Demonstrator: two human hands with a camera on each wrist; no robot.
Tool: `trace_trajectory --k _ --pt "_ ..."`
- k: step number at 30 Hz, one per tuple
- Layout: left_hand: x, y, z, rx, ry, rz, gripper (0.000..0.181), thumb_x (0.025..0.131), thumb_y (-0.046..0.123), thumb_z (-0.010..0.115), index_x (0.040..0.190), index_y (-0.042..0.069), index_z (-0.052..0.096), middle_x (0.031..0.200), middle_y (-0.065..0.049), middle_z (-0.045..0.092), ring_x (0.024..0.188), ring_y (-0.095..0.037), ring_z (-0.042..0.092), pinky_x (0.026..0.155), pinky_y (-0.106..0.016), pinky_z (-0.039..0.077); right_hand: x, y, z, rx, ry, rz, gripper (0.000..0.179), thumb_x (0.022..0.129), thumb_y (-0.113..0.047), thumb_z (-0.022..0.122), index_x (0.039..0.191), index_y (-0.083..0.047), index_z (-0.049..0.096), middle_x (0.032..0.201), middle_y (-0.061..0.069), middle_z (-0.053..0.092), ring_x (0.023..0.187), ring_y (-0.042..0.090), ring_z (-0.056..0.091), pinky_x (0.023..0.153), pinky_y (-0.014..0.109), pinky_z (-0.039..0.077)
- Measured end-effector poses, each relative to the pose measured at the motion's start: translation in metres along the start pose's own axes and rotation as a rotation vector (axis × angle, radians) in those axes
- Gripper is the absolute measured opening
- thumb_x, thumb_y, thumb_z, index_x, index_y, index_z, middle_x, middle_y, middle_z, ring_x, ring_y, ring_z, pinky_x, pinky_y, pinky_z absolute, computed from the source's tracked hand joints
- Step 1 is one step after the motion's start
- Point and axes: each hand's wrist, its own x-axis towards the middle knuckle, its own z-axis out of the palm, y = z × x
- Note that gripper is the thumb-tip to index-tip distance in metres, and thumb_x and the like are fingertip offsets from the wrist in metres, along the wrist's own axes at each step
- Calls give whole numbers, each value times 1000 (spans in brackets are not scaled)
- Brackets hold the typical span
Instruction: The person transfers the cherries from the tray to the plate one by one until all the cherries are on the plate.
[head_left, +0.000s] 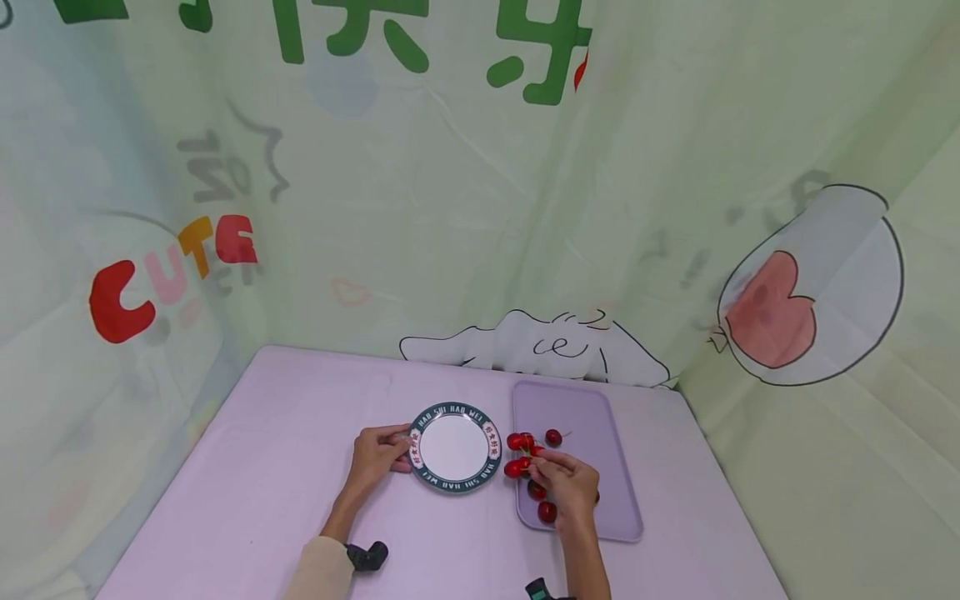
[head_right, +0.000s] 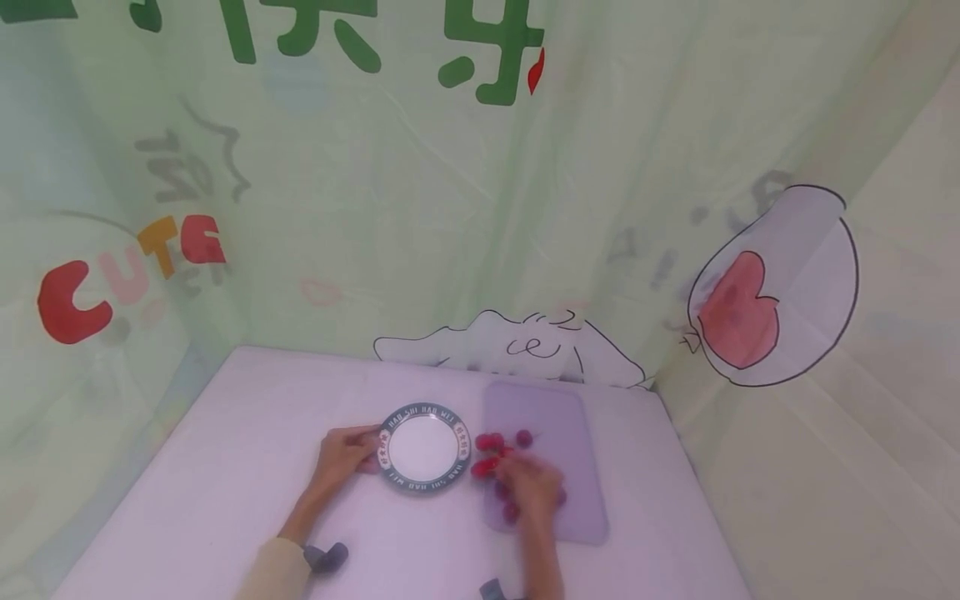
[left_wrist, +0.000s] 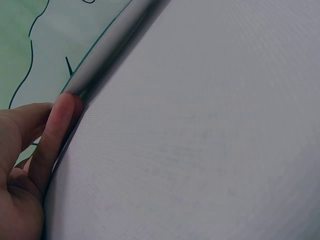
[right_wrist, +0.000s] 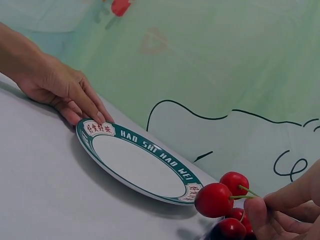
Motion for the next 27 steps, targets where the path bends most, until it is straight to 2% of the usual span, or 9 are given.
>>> trace_trajectory --k 10,15,22,27 --pt "-1 3 0 -9 -1 -8 38 99 -3 73 137 -2 73 93 -17 74 64 -16 77 61 -28 68 -4 -1 10 26 -13 -6 30 100 5 72 126 19 68 92 13 83 72 13 79 70 21 68" --pt "0 0 1 -4 4 -7 37 99 -2 74 136 0 74 91 -15 74 62 -16 76 60 -27 68 -5 0 12 22 -36 -9 31 100 6 71 127 21 66 93 15 83 74 13 80 71 22 69" --pt "2 -4 1 2 4 0 37 100 0 74 136 1 75 90 -14 74 60 -15 75 60 -27 68 -6 3 17 -4 -47 12 32 103 2 69 131 18 66 92 10 83 77 14 81 72 21 68" --pt "4 -6 0 17 3 -3 36 100 1 74 136 3 75 90 -11 74 61 -14 75 60 -27 68 -6 7 22 -13 -36 11 31 103 0 71 129 16 69 96 15 84 76 13 80 72 21 68"
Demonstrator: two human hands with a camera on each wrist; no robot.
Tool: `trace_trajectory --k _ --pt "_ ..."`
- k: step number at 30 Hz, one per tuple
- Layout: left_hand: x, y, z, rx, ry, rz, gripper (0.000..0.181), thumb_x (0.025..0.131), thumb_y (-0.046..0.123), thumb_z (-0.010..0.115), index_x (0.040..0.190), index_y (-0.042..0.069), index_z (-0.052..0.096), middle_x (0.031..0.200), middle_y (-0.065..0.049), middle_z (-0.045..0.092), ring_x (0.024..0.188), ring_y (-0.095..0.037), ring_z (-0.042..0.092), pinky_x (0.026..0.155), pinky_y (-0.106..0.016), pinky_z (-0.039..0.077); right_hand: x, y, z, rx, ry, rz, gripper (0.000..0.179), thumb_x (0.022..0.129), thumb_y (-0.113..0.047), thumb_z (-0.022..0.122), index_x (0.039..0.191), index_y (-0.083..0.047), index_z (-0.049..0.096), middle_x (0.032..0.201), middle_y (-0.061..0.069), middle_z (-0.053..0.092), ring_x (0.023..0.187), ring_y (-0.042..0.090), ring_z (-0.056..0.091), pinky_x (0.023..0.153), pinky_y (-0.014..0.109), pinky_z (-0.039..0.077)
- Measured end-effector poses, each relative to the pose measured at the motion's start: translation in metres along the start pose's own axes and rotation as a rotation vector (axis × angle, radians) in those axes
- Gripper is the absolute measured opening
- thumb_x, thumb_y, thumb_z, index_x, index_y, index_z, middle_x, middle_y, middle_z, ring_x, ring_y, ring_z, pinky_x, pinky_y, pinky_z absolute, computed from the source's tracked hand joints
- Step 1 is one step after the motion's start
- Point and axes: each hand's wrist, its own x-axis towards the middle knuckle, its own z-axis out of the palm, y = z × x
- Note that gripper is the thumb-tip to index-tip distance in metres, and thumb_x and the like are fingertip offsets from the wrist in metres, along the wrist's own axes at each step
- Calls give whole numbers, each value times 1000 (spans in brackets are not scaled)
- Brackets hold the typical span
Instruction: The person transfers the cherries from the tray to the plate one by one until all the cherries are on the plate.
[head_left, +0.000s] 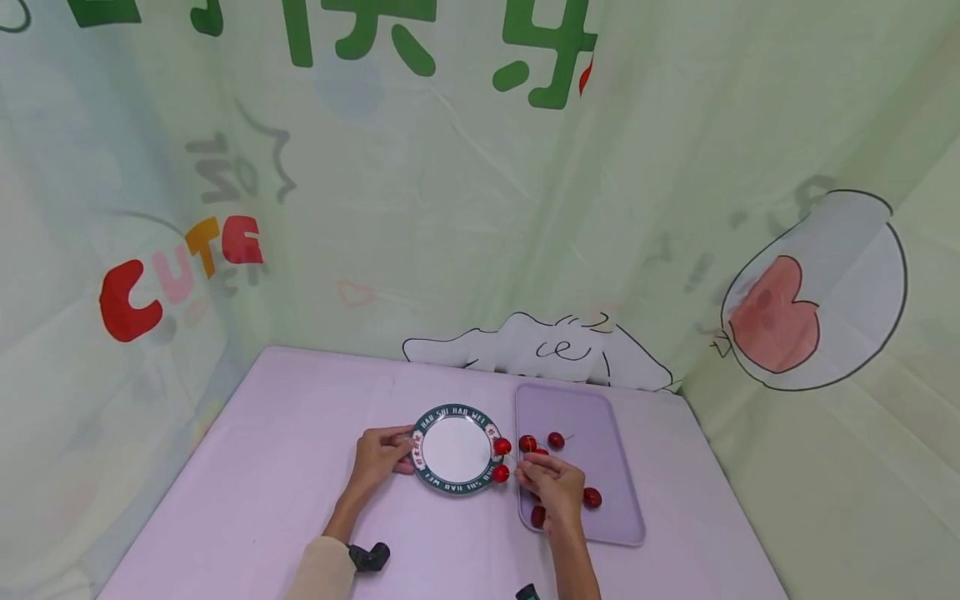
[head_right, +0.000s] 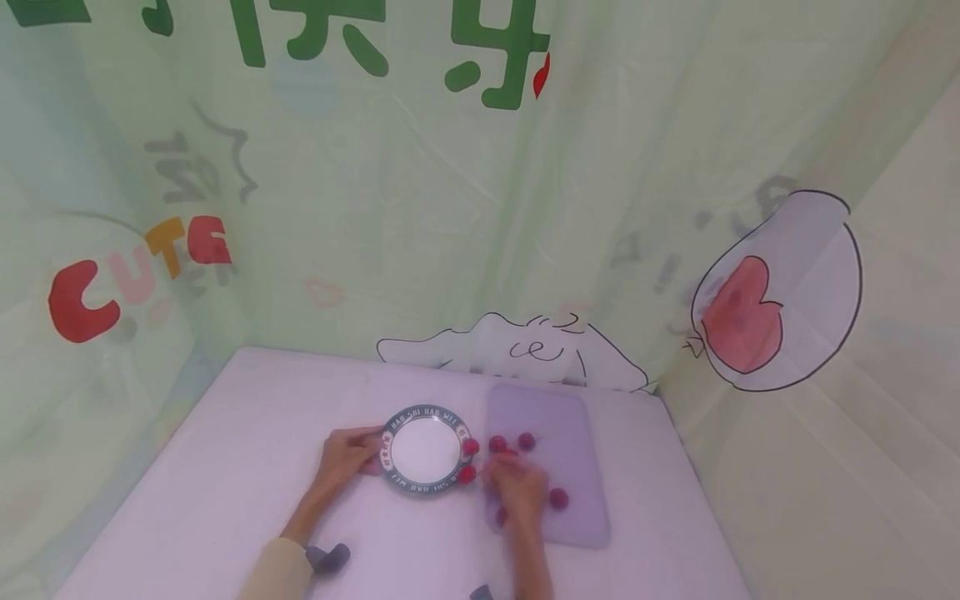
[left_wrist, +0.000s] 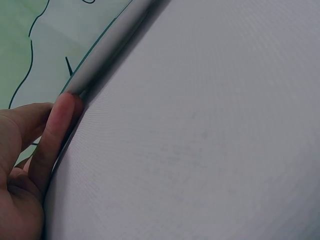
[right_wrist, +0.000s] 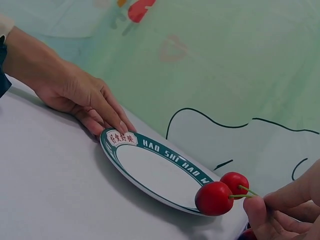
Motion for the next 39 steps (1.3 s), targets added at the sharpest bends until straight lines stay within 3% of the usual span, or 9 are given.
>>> trace_trajectory --k 10,23,39 --pt "-3 3 1 -24 4 1 36 99 -1 74 135 1 76 90 -14 74 61 -13 75 60 -27 68 6 10 6 -27 -3 -7 29 102 -3 74 126 13 73 95 12 84 77 14 82 71 21 68" --pt "-3 2 0 -25 5 -7 37 99 0 74 136 2 75 92 -14 75 60 -14 76 60 -26 68 4 16 19 -28 -24 -18 26 99 2 77 121 14 74 93 16 83 79 22 82 73 26 70" --pt "-4 3 0 -20 5 6 36 100 1 75 136 1 75 93 -14 76 60 -12 75 60 -25 67 4 26 30 -45 -82 -19 23 98 3 76 119 14 75 94 17 83 76 18 81 71 24 69"
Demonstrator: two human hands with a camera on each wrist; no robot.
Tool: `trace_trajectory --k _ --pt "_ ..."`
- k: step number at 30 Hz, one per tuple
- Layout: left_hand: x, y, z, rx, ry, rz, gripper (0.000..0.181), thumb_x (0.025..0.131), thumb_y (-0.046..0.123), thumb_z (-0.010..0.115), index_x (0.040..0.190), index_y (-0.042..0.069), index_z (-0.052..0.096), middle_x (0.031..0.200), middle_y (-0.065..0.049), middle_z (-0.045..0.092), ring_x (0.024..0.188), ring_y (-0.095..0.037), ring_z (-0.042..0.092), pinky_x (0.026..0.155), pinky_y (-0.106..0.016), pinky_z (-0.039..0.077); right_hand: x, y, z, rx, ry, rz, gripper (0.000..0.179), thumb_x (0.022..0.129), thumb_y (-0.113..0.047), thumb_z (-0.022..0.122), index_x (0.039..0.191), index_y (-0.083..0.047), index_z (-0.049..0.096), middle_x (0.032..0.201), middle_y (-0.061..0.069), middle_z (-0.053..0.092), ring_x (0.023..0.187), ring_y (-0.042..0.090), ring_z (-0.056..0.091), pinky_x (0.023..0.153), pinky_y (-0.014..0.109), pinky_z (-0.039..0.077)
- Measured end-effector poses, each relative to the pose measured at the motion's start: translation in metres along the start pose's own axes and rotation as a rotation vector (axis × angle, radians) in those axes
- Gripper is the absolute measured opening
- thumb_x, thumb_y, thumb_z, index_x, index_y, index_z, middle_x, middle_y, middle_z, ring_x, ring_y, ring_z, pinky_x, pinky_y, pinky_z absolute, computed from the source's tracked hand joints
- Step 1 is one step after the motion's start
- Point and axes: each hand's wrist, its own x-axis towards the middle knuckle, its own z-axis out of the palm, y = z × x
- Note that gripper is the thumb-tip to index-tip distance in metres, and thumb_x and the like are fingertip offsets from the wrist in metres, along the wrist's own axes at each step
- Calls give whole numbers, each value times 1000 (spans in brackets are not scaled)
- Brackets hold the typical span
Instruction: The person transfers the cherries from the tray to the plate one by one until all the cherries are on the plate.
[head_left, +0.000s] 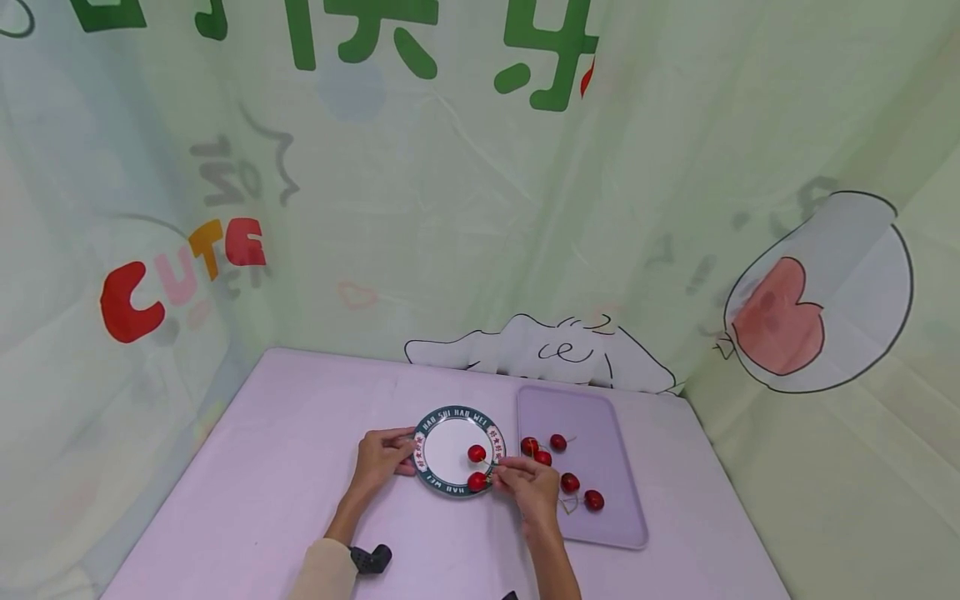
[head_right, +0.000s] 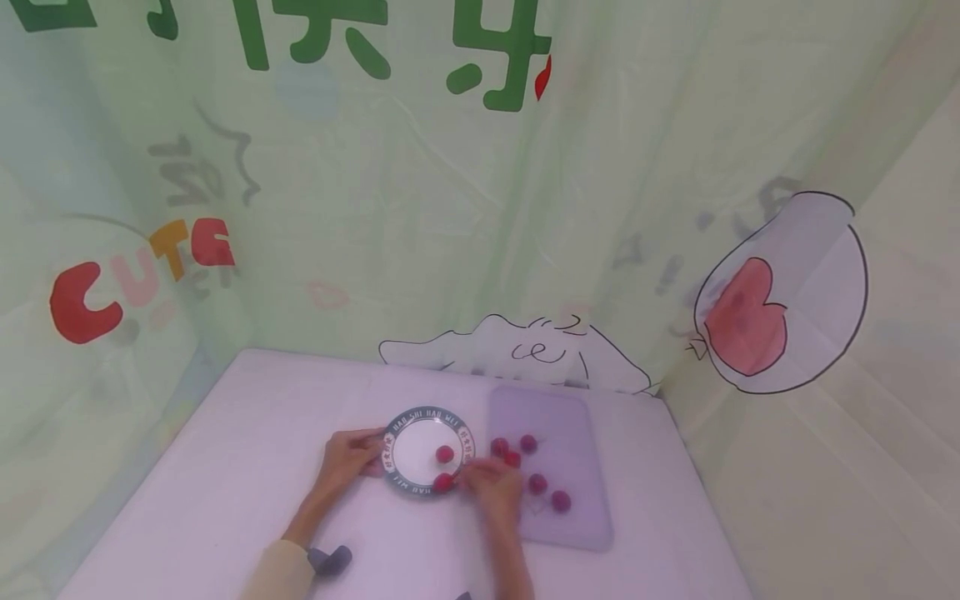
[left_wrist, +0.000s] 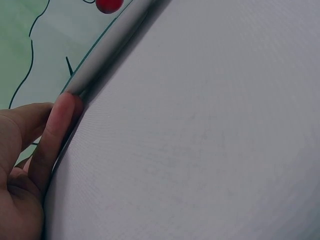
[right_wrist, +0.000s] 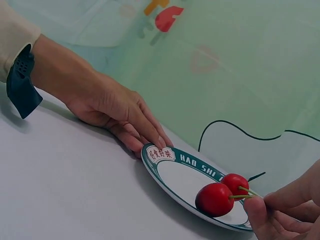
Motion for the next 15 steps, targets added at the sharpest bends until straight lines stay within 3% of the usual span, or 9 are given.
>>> trace_trajectory --k 15 --pt "1 -2 -1 0 -8 12 36 100 1 74 137 0 74 93 -14 77 61 -14 75 60 -26 68 -3 2 11 -43 -13 -3 23 99 0 77 118 13 75 94 18 83 75 17 81 71 23 69"
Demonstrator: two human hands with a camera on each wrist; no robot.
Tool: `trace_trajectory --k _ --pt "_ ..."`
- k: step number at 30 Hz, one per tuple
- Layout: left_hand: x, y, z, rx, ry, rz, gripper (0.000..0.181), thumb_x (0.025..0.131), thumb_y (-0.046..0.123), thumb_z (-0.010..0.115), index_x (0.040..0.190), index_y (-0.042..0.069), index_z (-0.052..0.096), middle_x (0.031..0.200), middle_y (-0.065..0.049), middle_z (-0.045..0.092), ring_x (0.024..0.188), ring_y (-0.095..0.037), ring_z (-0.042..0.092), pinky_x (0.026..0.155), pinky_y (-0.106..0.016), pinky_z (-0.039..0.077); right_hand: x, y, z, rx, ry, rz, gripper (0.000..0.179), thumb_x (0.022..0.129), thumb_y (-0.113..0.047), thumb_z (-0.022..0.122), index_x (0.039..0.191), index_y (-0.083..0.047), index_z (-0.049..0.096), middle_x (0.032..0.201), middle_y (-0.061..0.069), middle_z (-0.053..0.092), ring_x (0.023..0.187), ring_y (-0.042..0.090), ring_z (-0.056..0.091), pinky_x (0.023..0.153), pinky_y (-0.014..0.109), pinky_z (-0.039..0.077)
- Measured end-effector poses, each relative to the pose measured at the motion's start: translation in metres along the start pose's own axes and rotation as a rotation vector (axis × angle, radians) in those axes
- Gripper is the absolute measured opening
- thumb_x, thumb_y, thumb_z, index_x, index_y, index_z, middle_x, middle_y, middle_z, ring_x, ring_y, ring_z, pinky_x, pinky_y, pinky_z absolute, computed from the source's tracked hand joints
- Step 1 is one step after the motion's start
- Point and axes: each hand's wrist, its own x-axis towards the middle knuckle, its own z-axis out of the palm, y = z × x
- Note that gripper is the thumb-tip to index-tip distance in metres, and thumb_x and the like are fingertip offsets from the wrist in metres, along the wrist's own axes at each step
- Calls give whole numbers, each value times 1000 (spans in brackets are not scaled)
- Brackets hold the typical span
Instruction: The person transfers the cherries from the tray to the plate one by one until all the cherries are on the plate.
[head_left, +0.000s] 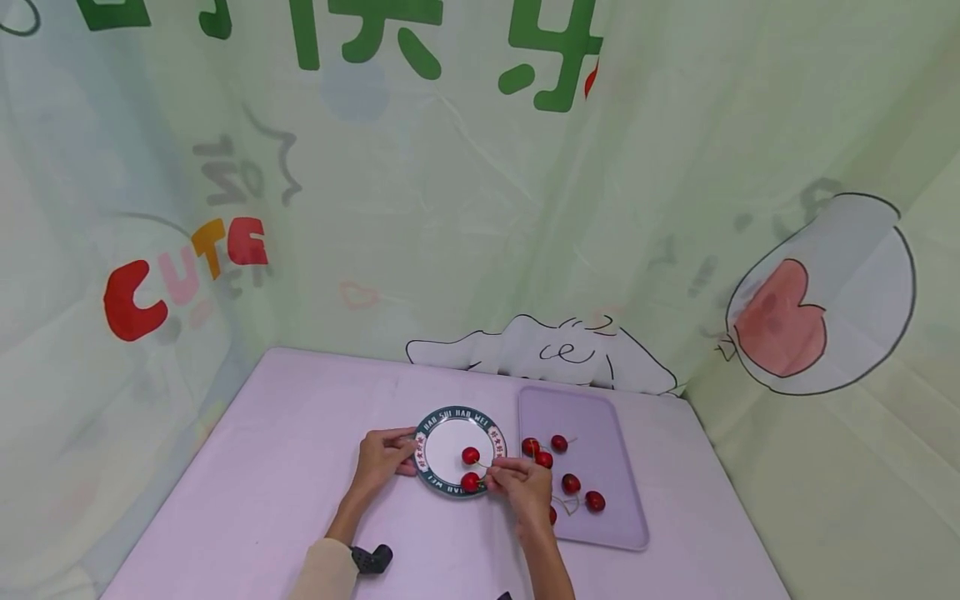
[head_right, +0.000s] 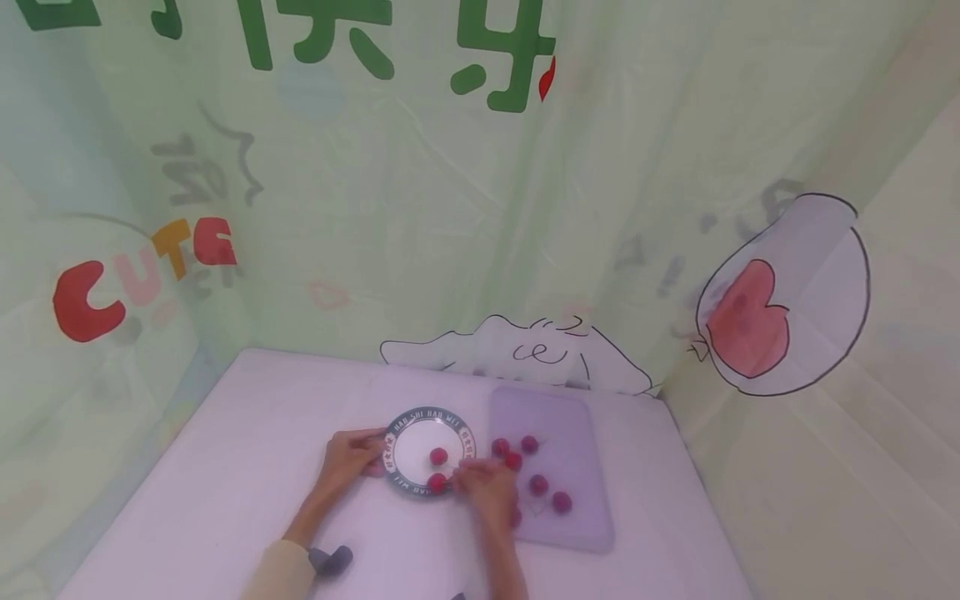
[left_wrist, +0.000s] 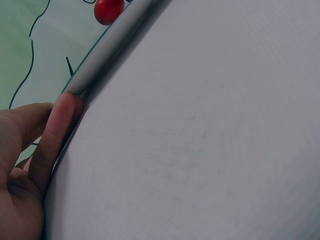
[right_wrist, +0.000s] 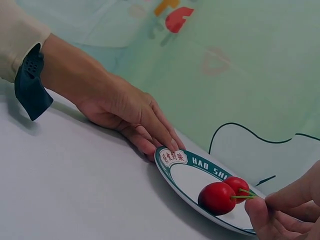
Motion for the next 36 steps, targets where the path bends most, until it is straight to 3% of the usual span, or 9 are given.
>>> trace_trajectory --k 18,36 --pt "0 2 0 -20 0 -20 36 100 0 75 136 0 75 93 -14 77 61 -15 76 60 -26 67 -4 0 7 -22 19 -36 16 99 0 77 111 10 78 88 15 82 72 17 80 67 22 68" --pt "-1 3 -1 -7 -2 -5 36 101 -1 73 137 -1 74 94 -15 76 61 -15 75 61 -25 67 -1 2 21 -133 45 -109 9 95 5 77 104 5 81 87 17 82 68 16 79 65 22 67"
